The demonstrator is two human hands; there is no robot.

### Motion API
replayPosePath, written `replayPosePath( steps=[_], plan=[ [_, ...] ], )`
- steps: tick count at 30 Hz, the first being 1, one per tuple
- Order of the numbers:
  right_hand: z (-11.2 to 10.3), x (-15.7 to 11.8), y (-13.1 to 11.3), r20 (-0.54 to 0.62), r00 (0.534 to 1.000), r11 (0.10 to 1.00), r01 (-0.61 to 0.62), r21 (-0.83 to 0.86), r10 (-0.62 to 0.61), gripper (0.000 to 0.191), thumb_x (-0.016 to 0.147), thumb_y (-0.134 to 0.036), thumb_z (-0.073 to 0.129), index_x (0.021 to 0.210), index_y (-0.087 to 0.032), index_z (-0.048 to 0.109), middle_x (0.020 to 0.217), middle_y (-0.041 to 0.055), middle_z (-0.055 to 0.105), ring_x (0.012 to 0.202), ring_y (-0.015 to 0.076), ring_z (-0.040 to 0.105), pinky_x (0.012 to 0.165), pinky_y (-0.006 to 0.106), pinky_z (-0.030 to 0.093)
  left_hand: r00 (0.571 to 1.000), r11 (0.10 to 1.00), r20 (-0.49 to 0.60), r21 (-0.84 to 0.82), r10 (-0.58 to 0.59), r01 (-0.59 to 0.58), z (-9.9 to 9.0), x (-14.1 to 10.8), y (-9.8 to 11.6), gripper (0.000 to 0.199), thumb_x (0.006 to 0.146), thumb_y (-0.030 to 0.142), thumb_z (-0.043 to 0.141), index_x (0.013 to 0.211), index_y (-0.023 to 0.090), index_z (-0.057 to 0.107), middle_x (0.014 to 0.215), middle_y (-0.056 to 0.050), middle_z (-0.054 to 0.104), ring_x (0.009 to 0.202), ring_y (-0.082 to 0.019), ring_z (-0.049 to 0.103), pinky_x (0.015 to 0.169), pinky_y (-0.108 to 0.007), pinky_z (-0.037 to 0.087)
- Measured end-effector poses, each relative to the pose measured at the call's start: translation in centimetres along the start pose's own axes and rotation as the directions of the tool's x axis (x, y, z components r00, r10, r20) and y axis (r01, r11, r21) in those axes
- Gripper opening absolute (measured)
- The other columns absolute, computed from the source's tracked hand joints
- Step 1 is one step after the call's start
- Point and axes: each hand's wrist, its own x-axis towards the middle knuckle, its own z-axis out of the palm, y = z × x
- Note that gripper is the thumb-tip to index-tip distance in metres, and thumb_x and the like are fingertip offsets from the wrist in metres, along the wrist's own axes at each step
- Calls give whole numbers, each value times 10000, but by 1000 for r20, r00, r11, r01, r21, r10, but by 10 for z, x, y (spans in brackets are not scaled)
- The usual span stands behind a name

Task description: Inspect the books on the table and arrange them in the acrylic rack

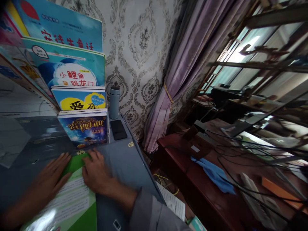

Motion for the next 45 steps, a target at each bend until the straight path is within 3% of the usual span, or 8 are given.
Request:
replayPosePath(
  steps=[6,10,17,23,30,37,45],
  plan=[
    [-7,-4,-7,52,999,991,12,-132,-5,365,990,-207,533,1345,-134,582,1542,195,479,1509,341,326,1207,591,323,992,995,-74,2,101,-101,2,-2,-5,615,998,489,311,1450,155,559,1498,-134,577,1407,-323,517,1150,-502,426],
    [-13,-5,-12,89,996,978,13,-207,6,365,1009,-243,512,1348,-126,580,1533,185,494,1488,350,361,1216,576,315,979,990,-150,27,140,-138,1,-3,-5,610,1013,501,296,1420,152,586,1460,-130,616,1380,-306,547,1151,-472,422],
    [-18,-5,-16,90,996,965,-4,-262,29,352,1019,-271,505,1343,-158,585,1522,154,516,1426,341,427,1180,604,350,981,990,-144,72,129,-120,0,-2,-5,657,1010,556,271,1385,144,618,1430,-150,638,1323,-327,594,1101,-494,459],
    [-15,-4,-15,44,999,955,-8,-296,22,316,1008,-289,539,1288,-170,626,1477,131,561,1331,312,489,1154,580,376,972,979,-158,131,173,-153,-17,1,5,652,1017,528,280,1310,92,667,1404,-188,645,1309,-351,582,1045,-489,489],
    [-13,-3,-12,11,1000,948,-4,-319,8,277,969,-295,612,1201,-159,677,1326,139,637,1142,303,550,996,510,499,985,965,15,200,170,-170,-44,3,24,576,1030,345,235,1215,111,728,1181,-196,730,1042,-379,654,860,-536,526],
    [-6,-3,-2,-26,998,970,43,-241,-51,259,967,-221,592,1205,-153,671,1304,155,624,1184,302,518,1017,501,494,991,975,-35,189,125,-117,-64,9,40,517,1042,298,292,1243,45,696,1071,-211,719,1025,-336,660,847,-466,545],
    [-6,-4,-1,-31,997,970,60,-235,-69,281,969,-206,577,1224,-131,669,1284,158,633,1167,303,521,1033,496,503,994,965,31,239,104,-108,-66,7,44,473,1030,243,329,1253,60,705,1182,-217,732,1134,-328,675,910,-442,570]
  ],
)
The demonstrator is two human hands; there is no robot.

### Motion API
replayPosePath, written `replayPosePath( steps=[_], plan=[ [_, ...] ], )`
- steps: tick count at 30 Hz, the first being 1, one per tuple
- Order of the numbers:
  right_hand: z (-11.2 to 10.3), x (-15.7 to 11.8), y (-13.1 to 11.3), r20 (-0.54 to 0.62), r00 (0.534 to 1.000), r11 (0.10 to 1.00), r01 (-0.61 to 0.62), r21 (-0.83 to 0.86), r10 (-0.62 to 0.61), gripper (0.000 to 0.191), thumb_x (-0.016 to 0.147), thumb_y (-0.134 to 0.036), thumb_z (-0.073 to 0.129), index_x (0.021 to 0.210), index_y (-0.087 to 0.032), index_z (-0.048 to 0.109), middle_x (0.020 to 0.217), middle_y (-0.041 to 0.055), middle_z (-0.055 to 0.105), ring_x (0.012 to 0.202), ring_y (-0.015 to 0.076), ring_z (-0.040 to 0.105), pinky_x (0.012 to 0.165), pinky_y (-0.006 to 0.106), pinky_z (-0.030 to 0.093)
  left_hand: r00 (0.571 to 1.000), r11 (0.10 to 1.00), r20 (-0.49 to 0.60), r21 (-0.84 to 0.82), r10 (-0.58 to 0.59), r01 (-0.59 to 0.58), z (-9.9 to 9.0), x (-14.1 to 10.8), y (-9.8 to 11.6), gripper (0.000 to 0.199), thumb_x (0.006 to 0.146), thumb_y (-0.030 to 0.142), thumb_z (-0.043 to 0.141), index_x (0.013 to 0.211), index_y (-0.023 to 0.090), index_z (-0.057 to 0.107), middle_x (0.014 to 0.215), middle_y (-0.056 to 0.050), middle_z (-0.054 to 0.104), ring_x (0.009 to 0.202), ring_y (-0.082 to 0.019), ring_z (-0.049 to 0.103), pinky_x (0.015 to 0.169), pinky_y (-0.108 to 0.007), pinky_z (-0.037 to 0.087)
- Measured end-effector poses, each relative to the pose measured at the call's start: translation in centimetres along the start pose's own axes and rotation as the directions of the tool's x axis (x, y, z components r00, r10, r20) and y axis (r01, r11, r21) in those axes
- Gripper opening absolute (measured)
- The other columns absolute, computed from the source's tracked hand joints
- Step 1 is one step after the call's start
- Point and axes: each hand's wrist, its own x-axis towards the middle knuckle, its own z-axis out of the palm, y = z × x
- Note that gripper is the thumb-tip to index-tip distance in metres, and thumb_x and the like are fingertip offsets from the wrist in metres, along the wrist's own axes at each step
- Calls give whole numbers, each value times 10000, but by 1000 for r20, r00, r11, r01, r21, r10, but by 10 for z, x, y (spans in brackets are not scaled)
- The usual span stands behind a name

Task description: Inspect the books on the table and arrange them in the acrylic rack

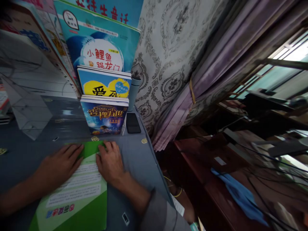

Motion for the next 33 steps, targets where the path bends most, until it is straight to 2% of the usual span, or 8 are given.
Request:
replayPosePath(
  steps=[4,8,13,17,20,25,30,33],
  plan=[
    [0,0,1,0,1000,1000,15,7,-15,283,973,-198,558,1227,-140,668,1285,158,632,1167,302,528,1026,498,506,991,997,113,10,-74,73,-3,-5,6,437,988,170,386,1277,67,696,1320,-248,678,1258,-385,621,885,-456,593],
    [-1,0,0,13,1000,1000,5,24,-6,286,983,-209,548,1234,-143,666,1292,164,631,1192,303,521,1039,511,496,978,992,171,21,-123,121,-6,-8,5,458,1005,279,401,1275,49,690,1335,-274,661,1267,-425,611,859,-490,608],
    [-4,0,-4,49,999,1000,-13,-6,13,276,981,-227,575,1226,-144,669,1303,156,626,1214,286,514,1056,477,491,984,983,80,-80,-156,163,7,-13,-3,613,1012,417,272,1179,29,717,1265,-309,684,1235,-444,625,765,-530,619],
    [-6,0,-5,54,998,998,-25,-63,28,282,980,-258,593,1236,-158,661,1316,144,625,1205,285,515,1057,483,477,990,983,6,-114,-143,142,24,-15,-5,644,1002,453,251,1127,40,729,1227,-306,700,1219,-430,637,832,-538,593],
    [-7,0,-6,51,998,996,-28,-83,32,291,982,-262,588,1246,-156,653,1328,144,624,1185,287,522,1056,489,468,991,987,-1,-90,-137,136,30,-17,-5,666,1004,462,222,1129,47,727,1244,-304,693,1230,-438,627,835,-553,582],
    [-8,0,-8,56,998,996,-24,-88,29,281,986,-256,575,1229,-138,658,1324,149,627,1180,291,524,1048,486,469,994,993,-4,-53,-108,108,30,-15,-7,710,1017,492,188,1114,52,736,1213,-295,711,1185,-428,653,927,-595,539],
    [-6,0,-8,43,999,994,-25,-107,30,292,988,-256,567,1248,-152,650,1351,140,619,1207,296,521,1062,488,460,997,997,-23,0,-71,71,27,-12,-6,737,1021,454,171,1099,-4,742,1155,-327,724,1132,-433,687,878,-565,571],
    [-6,-1,-8,39,999,993,-21,-118,26,295,990,-254,562,1249,-146,653,1348,146,623,1214,300,523,1077,496,453,995,995,-15,12,-95,95,26,-12,-5,722,1015,435,183,1141,-21,729,1185,-330,714,1153,-420,684,831,-527,598]
  ],
)
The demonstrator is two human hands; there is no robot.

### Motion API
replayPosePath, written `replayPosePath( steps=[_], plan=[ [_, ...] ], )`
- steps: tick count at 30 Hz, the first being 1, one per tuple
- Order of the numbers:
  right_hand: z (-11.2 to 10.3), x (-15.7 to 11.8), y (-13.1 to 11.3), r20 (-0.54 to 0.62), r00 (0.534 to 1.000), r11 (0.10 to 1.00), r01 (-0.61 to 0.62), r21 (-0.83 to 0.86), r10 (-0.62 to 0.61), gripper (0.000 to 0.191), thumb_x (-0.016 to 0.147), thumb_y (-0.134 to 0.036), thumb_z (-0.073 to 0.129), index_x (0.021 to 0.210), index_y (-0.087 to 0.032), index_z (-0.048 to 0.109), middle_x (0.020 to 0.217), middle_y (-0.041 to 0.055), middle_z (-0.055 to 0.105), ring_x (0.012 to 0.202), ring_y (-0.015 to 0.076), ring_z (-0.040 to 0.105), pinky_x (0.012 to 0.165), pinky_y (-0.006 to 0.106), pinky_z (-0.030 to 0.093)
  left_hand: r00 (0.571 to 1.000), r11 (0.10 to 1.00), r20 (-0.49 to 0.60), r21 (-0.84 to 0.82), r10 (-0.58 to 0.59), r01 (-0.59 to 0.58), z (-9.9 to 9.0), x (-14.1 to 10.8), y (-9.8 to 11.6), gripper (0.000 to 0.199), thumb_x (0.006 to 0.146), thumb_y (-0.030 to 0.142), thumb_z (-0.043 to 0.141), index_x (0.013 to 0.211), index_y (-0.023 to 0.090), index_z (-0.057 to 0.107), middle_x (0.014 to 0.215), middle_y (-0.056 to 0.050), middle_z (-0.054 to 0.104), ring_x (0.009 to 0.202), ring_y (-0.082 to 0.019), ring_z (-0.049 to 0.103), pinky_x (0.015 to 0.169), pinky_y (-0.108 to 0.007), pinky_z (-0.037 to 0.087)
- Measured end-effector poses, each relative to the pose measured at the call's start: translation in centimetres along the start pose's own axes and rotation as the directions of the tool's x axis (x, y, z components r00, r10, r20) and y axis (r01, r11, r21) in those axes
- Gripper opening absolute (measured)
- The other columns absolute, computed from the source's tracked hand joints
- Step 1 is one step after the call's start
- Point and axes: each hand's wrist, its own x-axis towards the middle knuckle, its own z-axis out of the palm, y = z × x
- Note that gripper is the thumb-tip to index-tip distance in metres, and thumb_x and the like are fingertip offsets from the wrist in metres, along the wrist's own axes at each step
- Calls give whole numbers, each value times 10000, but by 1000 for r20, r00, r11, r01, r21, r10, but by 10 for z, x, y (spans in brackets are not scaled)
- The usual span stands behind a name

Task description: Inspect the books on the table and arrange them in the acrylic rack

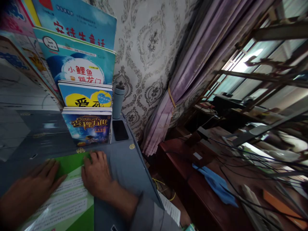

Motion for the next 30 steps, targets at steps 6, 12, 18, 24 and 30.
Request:
replayPosePath(
  steps=[6,12,18,24,30],
  plan=[
    [1,0,0,-11,1000,1000,7,0,-7,280,994,-245,555,1241,-159,654,1349,144,625,1221,295,528,1071,494,462,999,999,49,-43,7,-5,-2,1,1,658,990,372,185,1089,71,762,1219,-271,724,1206,-416,658,853,-568,600],
    [-3,0,-2,2,1000,1000,5,6,-5,277,997,-248,558,1233,-146,660,1352,158,626,1229,298,527,1056,498,478,997,999,72,-38,28,-26,-6,4,2,672,1003,385,195,1154,15,735,1243,-289,708,1219,-410,655,875,-552,605],
    [-2,0,-1,-7,1000,1000,5,5,-5,277,997,-250,565,1239,-156,659,1356,153,626,1229,294,532,1064,504,475,999,997,34,-79,26,-23,1,2,3,625,996,366,232,1143,47,749,1259,-278,705,1241,-416,637,934,-586,576],
    [3,0,1,-18,1000,1000,18,11,-18,300,999,-249,553,1268,-161,653,1366,169,618,1251,299,524,1074,527,459,1000,993,12,-116,6,-4,-8,6,4,621,1022,417,260,1220,41,713,1289,-265,695,1235,-378,649,979,-526,558],
    [3,0,1,2,1000,1000,7,31,-7,326,1001,-245,549,1301,-161,646,1376,172,613,1280,311,507,1072,537,456,1000,990,-2,-137,15,-15,-14,10,6,677,1054,473,211,1269,41,686,1327,-245,681,1251,-344,647,997,-482,548]
  ],
)
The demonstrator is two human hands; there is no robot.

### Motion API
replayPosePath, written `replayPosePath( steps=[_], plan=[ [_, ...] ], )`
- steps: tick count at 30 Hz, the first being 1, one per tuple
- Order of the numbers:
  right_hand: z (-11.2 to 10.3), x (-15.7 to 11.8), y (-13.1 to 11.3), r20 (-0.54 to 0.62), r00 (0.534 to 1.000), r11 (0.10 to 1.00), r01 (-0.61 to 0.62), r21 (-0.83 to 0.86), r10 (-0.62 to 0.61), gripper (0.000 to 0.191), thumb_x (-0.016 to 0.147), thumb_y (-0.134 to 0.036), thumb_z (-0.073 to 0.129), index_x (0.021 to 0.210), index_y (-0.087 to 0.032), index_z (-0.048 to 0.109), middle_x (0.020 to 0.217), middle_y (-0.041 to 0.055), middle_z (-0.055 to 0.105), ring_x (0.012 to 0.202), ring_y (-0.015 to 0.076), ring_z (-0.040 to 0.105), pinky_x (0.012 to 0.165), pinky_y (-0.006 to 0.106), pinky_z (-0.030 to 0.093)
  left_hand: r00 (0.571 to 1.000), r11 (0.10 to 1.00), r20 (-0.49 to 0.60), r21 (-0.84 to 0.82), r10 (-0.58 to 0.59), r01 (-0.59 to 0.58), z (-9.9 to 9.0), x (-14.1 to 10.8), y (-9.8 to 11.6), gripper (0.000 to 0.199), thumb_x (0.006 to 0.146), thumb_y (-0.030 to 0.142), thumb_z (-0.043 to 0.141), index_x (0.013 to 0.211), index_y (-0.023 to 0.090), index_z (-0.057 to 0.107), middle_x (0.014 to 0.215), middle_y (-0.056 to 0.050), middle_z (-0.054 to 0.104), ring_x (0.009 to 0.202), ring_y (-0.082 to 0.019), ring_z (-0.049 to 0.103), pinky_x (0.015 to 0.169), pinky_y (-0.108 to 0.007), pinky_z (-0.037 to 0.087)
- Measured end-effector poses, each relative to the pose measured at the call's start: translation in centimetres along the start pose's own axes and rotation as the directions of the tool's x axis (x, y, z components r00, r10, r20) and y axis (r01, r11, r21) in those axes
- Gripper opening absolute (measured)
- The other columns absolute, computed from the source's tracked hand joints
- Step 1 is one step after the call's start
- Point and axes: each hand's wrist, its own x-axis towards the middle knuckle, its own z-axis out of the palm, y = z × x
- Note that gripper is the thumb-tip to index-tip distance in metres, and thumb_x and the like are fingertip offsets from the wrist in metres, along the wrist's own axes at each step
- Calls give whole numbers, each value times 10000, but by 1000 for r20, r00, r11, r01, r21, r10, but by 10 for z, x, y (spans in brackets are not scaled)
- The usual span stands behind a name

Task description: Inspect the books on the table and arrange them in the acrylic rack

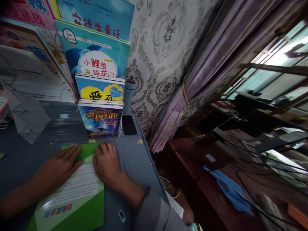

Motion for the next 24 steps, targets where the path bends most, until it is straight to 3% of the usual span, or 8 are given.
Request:
replayPosePath(
  steps=[6,12,19,24],
  plan=[
    [-2,0,-2,32,999,1000,-2,-4,2,343,1001,-249,553,1305,-117,641,1385,178,607,1280,321,498,1088,517,448,1000,1000,16,14,20,-21,3,3,2,704,1063,491,182,1334,40,649,1378,-221,652,1273,-325,639,1009,-464,544],
    [-2,0,-2,9,1000,1000,2,-17,-2,323,1007,-259,546,1297,-152,641,1385,164,610,1276,305,508,1089,518,446,999,998,14,-42,50,-49,7,7,3,670,1062,478,214,1340,48,646,1399,-206,642,1310,-313,612,1065,-455,507],
    [-1,0,-1,4,1000,999,17,-29,-17,311,996,-266,566,1259,-128,658,1357,168,627,1222,299,532,1057,487,475,975,984,-134,10,176,-176,22,15,5,643,1072,457,225,1286,67,690,1332,-176,698,1265,-284,647,1068,-414,505],
    [0,0,2,-34,999,1000,21,-21,-22,311,1003,-263,545,1258,-122,655,1348,156,644,1224,295,533,1057,480,473,963,978,-170,21,207,-207,26,20,9,623,1076,438,219,1308,87,678,1332,-159,703,1237,-270,665,1055,-404,505]
  ],
)
